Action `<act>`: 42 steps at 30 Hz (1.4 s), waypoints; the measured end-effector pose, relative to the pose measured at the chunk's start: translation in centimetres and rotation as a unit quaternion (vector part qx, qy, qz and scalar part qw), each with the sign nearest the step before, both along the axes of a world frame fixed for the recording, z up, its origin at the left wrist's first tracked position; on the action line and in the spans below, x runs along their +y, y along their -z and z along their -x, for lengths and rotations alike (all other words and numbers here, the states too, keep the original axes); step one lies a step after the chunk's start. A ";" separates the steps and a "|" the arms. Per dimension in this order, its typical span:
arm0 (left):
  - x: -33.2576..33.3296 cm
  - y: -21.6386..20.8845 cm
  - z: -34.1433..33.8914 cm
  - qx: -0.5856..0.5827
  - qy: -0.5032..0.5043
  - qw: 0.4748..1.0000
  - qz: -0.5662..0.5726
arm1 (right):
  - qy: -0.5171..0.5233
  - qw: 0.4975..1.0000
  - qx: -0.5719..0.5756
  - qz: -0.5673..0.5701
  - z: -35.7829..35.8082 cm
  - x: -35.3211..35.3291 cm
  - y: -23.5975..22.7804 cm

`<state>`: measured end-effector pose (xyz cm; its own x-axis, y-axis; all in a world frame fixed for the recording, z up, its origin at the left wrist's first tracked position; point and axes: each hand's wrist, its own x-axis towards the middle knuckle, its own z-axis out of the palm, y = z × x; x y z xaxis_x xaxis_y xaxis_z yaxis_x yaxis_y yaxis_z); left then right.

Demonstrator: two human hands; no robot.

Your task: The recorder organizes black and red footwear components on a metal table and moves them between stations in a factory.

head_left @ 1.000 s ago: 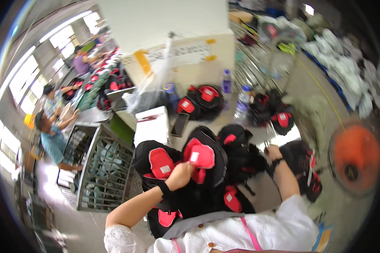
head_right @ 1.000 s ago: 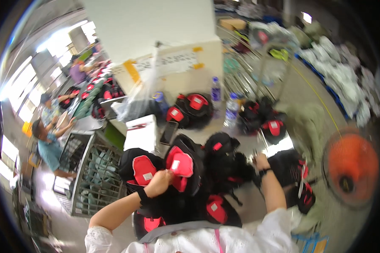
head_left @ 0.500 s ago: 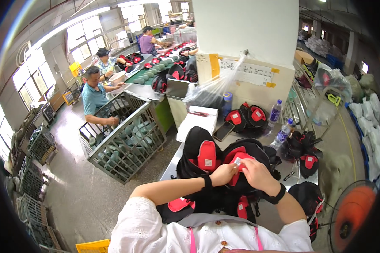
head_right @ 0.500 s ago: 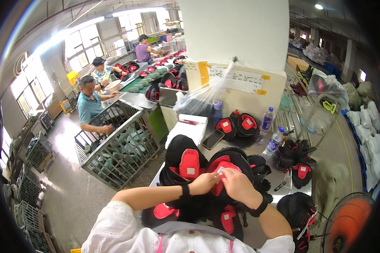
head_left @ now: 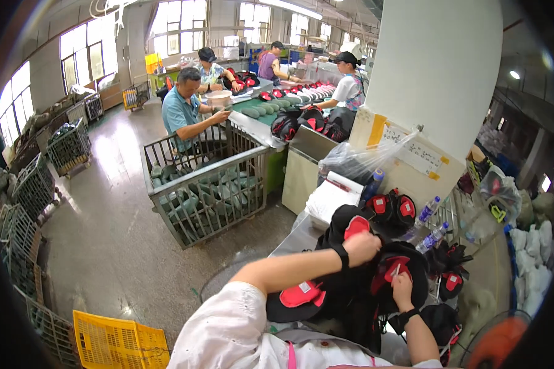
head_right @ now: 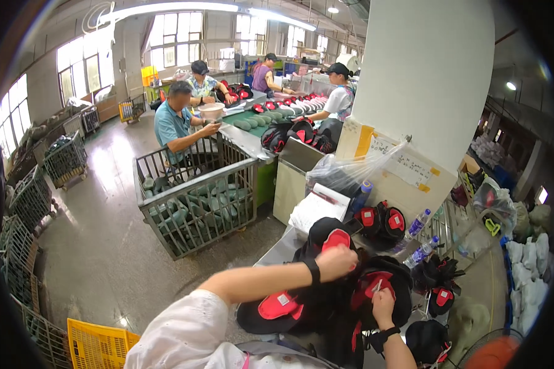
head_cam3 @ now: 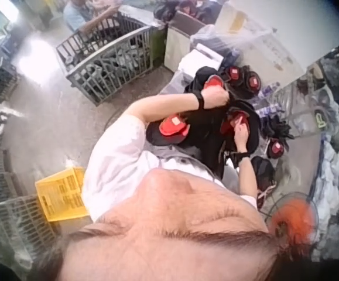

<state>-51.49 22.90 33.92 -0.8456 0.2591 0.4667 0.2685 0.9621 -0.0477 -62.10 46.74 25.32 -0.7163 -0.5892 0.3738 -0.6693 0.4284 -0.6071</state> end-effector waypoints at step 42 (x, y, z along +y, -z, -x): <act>-30.1 17.6 -82.3 0.494 -0.693 0.267 -0.452 | -0.616 0.545 -0.564 -0.072 -68.5 -73.6 0.0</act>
